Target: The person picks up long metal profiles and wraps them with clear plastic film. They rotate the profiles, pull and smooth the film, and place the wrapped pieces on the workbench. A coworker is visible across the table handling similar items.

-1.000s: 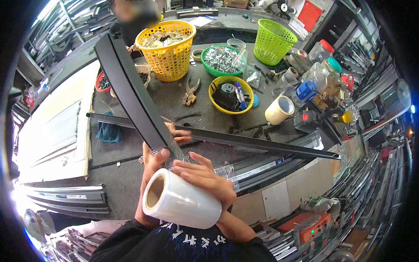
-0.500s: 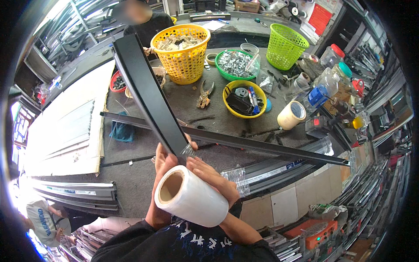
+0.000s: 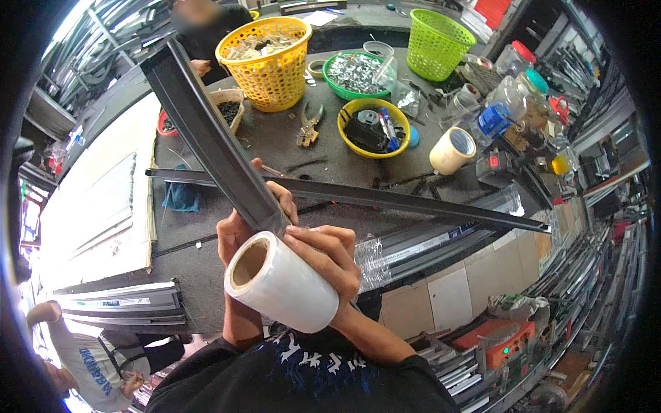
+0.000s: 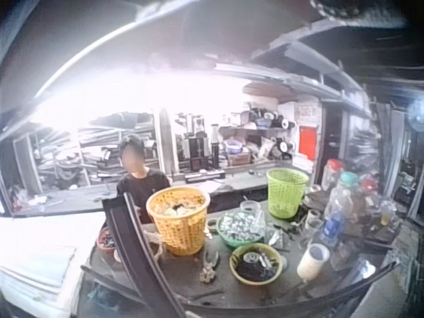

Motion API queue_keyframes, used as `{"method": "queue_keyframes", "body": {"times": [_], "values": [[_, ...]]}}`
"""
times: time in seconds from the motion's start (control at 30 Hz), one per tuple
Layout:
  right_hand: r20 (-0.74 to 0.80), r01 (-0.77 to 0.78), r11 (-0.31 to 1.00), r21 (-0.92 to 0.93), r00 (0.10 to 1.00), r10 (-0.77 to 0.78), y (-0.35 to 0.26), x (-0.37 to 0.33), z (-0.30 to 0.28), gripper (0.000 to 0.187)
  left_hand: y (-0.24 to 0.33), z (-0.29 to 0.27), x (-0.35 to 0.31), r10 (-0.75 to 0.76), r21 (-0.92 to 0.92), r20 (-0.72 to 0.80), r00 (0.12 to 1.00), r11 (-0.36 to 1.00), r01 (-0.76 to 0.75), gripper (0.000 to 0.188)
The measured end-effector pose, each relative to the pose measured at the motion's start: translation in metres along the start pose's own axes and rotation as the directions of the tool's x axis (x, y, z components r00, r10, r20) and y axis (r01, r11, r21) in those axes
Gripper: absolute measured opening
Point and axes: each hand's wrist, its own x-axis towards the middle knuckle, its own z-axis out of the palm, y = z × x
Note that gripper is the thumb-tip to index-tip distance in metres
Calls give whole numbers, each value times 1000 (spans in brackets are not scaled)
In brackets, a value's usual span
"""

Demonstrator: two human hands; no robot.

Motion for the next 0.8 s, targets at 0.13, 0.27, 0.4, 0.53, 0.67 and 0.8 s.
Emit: {"method": "queue_keyframes", "body": {"times": [0.13,0.27,0.4,0.53,0.67,0.8], "values": [[-3,-8,1000,1,1000,8,2,-2,-10,55,-1,-8,-6,-22,178,-44,999,984,30,78],[-4,150,983,-104,988,-151,4,1,-19,57,-14,-2,0,75,144,-58,995,987,-66,73],[72,222,925,-308,975,-210,-2,5,-27,56,-21,6,4,6,-95,22,1000,995,-4,63],[122,185,946,-266,980,-158,-7,11,-31,46,-18,4,7,22,-95,63,998,995,-16,52],[217,279,940,-194,947,-236,-11,11,-30,40,-20,9,7,7,79,-51,999,997,-3,63],[168,134,986,-97,979,-117,-13,-1,-15,40,-21,10,9,24,56,-86,996,998,-19,65]]}}
